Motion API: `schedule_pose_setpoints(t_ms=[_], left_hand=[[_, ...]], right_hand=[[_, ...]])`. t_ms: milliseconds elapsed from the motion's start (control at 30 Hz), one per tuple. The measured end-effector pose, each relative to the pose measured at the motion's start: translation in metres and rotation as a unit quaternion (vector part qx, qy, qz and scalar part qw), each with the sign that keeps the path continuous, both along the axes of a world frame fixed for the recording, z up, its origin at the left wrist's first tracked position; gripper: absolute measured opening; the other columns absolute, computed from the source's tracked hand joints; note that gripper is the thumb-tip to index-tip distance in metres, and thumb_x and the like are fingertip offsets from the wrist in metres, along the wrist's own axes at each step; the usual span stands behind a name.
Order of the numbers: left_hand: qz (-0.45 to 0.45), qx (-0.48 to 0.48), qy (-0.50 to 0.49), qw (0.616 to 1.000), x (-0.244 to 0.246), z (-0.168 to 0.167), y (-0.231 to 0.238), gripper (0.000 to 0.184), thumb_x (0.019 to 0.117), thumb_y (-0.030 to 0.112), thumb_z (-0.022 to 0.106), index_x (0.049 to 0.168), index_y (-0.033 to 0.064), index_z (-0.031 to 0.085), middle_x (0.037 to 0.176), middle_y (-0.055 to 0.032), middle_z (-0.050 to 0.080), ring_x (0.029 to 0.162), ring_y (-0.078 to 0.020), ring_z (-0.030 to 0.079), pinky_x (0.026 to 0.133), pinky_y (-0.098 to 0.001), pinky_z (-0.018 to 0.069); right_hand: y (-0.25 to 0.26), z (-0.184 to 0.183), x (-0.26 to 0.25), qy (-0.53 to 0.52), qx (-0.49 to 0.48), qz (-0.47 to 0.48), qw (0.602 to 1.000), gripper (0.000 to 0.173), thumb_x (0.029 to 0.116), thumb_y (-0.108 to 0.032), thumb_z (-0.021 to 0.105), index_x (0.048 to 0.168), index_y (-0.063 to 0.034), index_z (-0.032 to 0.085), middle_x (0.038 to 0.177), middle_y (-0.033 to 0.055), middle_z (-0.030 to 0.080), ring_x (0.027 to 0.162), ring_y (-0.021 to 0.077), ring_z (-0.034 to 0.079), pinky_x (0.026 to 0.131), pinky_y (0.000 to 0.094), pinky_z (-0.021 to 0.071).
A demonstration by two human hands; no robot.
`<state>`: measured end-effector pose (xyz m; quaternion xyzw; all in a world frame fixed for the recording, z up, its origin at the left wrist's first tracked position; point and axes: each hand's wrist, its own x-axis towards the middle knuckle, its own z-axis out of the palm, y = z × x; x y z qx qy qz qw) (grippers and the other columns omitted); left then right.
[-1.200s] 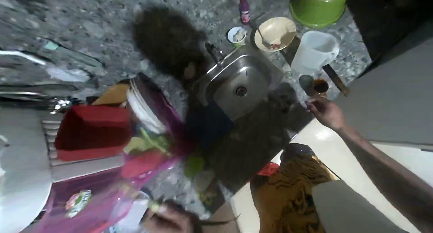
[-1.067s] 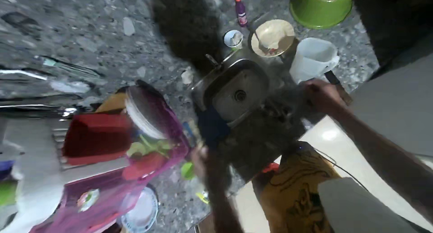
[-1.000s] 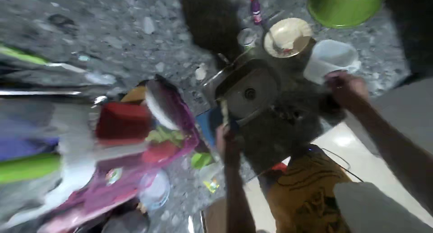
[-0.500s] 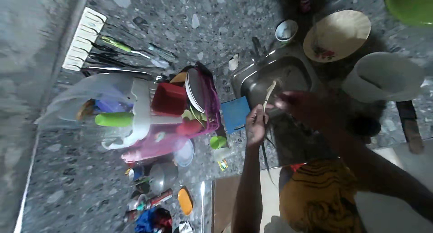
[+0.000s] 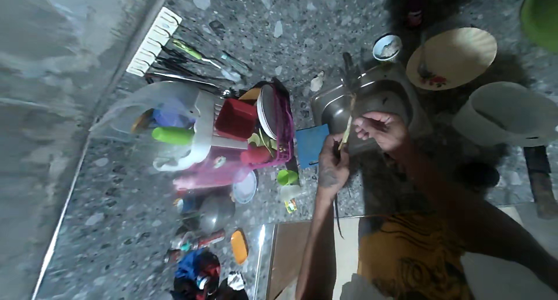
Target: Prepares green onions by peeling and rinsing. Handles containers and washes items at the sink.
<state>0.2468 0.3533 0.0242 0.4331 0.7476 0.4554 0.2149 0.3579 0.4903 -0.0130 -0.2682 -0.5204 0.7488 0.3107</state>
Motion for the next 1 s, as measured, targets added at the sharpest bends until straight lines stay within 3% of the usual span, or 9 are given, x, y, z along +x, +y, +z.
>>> schedule_pose_setpoints(t_ms=[167, 300, 400, 467, 533, 633, 700, 867, 1000], left_hand=[[-0.024, 0.048, -0.096, 0.994, -0.006, 0.010, -0.010, 0.022, 0.1005, 0.000, 0.057, 0.121, -0.0050, 0.061, 0.087, -0.0085, 0.071, 0.069, -0.0136, 0.067, 0.062, -0.0268, 0.0581], [-0.030, 0.094, -0.110, 0.989, -0.015, 0.015, -0.017, 0.020, 0.0969, -0.004, 0.061, 0.116, -0.0066, 0.057, 0.090, -0.0129, 0.073, 0.072, -0.0195, 0.072, 0.065, -0.0318, 0.0622], [-0.014, 0.116, -0.074, 0.990, -0.019, 0.019, -0.024, 0.017, 0.0948, -0.003, 0.064, 0.111, -0.0057, 0.060, 0.088, -0.0102, 0.074, 0.072, -0.0167, 0.072, 0.065, -0.0296, 0.0623], [-0.013, 0.133, -0.026, 0.991, -0.022, 0.020, -0.028, 0.015, 0.0933, -0.002, 0.067, 0.108, -0.0056, 0.063, 0.089, -0.0091, 0.074, 0.074, -0.0144, 0.072, 0.066, -0.0280, 0.0618], [-0.008, 0.139, 0.048, 0.989, -0.026, 0.022, -0.033, 0.014, 0.0913, 0.000, 0.070, 0.105, -0.0048, 0.067, 0.093, -0.0092, 0.073, 0.076, -0.0113, 0.071, 0.068, -0.0255, 0.0617], [-0.005, 0.150, 0.157, 0.976, -0.036, 0.023, -0.041, 0.013, 0.0889, 0.002, 0.072, 0.101, -0.0034, 0.073, 0.094, -0.0109, 0.069, 0.078, -0.0089, 0.067, 0.071, -0.0211, 0.0591], [-0.004, 0.158, 0.177, 0.971, -0.044, 0.024, -0.047, 0.013, 0.0890, 0.003, 0.072, 0.101, -0.0031, 0.073, 0.093, -0.0108, 0.069, 0.077, -0.0084, 0.067, 0.071, -0.0200, 0.0583], [0.007, 0.163, 0.080, 0.983, -0.067, 0.027, -0.062, 0.009, 0.0918, 0.002, 0.068, 0.099, -0.0029, 0.069, 0.090, -0.0078, 0.072, 0.074, -0.0099, 0.070, 0.067, -0.0254, 0.0613], [-0.012, 0.140, -0.028, 0.990, -0.077, 0.034, -0.073, 0.011, 0.0948, 0.003, 0.064, 0.104, -0.0036, 0.066, 0.090, -0.0062, 0.074, 0.072, -0.0108, 0.071, 0.064, -0.0270, 0.0614]], right_hand=[[-0.004, 0.002, 0.000, -0.005, 0.052, -0.023, 0.998, 0.015, 0.1014, -0.014, 0.065, 0.111, -0.0039, 0.070, 0.097, 0.0057, 0.076, 0.079, 0.0157, 0.075, 0.072, 0.0315, 0.0657], [-0.008, 0.027, 0.006, -0.089, 0.111, -0.020, 0.990, 0.029, 0.1066, -0.021, 0.056, 0.131, -0.0064, 0.062, 0.111, 0.0058, 0.075, 0.089, 0.0160, 0.076, 0.080, 0.0351, 0.0659], [-0.019, 0.047, 0.003, -0.098, 0.141, -0.061, 0.983, 0.043, 0.1004, -0.023, 0.068, 0.136, -0.0047, 0.053, 0.114, 0.0083, 0.072, 0.090, 0.0166, 0.075, 0.080, 0.0366, 0.0654], [-0.026, 0.056, -0.005, -0.097, 0.143, -0.076, 0.982, 0.051, 0.0927, -0.025, 0.078, 0.134, -0.0061, 0.055, 0.114, 0.0072, 0.072, 0.093, 0.0156, 0.074, 0.081, 0.0358, 0.0640], [-0.032, 0.062, -0.015, -0.101, 0.150, -0.089, 0.980, 0.048, 0.0883, -0.023, 0.083, 0.128, -0.0068, 0.061, 0.108, 0.0053, 0.074, 0.091, 0.0138, 0.073, 0.080, 0.0343, 0.0642], [-0.042, 0.074, -0.030, -0.115, 0.157, -0.118, 0.974, 0.024, 0.0931, -0.020, 0.078, 0.111, -0.0055, 0.071, 0.089, 0.0031, 0.076, 0.076, 0.0113, 0.073, 0.073, 0.0317, 0.0641], [-0.045, 0.082, -0.037, -0.125, 0.157, -0.121, 0.972, 0.017, 0.0972, -0.021, 0.073, 0.105, -0.0053, 0.073, 0.087, 0.0030, 0.076, 0.074, 0.0117, 0.075, 0.073, 0.0323, 0.0658], [-0.045, 0.090, -0.045, -0.158, 0.188, -0.139, 0.959, 0.021, 0.1025, -0.022, 0.066, 0.112, -0.0045, 0.072, 0.094, 0.0045, 0.077, 0.080, 0.0120, 0.075, 0.078, 0.0327, 0.0649], [-0.046, 0.091, -0.046, -0.139, 0.163, -0.165, 0.963, 0.016, 0.1003, -0.016, 0.068, 0.111, -0.0043, 0.072, 0.094, 0.0041, 0.077, 0.081, 0.0127, 0.076, 0.078, 0.0318, 0.0661]])
